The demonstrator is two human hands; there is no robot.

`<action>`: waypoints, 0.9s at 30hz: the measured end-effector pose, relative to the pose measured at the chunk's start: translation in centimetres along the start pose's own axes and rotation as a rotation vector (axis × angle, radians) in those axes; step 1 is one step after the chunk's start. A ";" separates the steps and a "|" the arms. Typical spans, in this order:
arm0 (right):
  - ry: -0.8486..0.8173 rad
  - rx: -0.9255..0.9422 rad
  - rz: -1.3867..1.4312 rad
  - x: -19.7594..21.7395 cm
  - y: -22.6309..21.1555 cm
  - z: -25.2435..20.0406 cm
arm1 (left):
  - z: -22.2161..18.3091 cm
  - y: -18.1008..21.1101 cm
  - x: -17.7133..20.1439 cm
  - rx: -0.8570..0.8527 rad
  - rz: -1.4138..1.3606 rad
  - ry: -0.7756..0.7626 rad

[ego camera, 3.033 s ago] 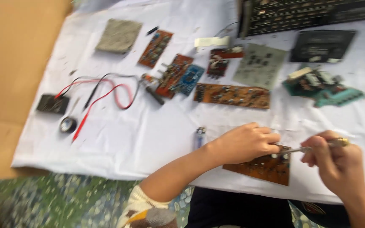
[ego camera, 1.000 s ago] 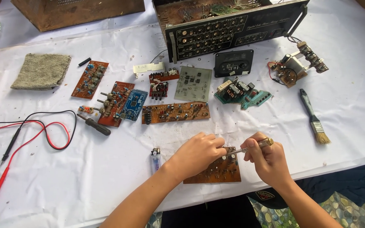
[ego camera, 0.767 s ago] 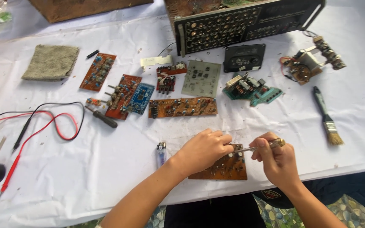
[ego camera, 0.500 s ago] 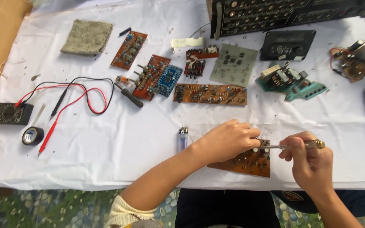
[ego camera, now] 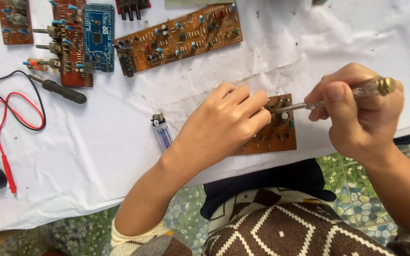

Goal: Removing electronic components from a circuit board using a screwdriver and a lighter as a heat source.

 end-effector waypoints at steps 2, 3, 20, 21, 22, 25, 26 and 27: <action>-0.030 -0.002 -0.014 0.1 -0.3 0.4 | 0.1 -0.1 0.0 0.007 -0.040 -0.016; -0.054 0.008 -0.039 0.1 -0.6 0.7 | 0.1 -0.2 0.1 0.009 -0.071 -0.019; -0.097 0.084 -0.063 -0.3 -1.3 -0.6 | 0.4 -0.7 1.0 0.044 -0.120 -0.003; -0.114 0.070 -0.068 -0.2 -1.1 -0.9 | 0.4 -0.7 1.1 0.047 -0.113 -0.010; -0.116 0.068 -0.067 -0.3 -1.0 -1.0 | 0.4 -0.7 1.1 0.048 -0.114 -0.010; -0.073 0.088 -0.048 -0.2 -0.7 -1.3 | 0.5 -0.7 1.1 0.043 -0.080 -0.014; -0.086 0.057 -0.002 -0.2 -0.4 -1.1 | 0.6 -0.7 1.1 0.039 -0.091 -0.012; -0.099 0.027 0.044 -0.2 -0.2 -1.0 | 0.6 -0.7 1.2 0.035 -0.103 -0.009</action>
Point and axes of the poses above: each hand's wrist, its own z-axis towards the middle knuckle, its own x-axis out of the back of the hand, y = z × x, the point moved 5 cm from there along z, towards the middle knuckle, and after that the axes turned 11 degrees about -y, right-handed, at the moved point
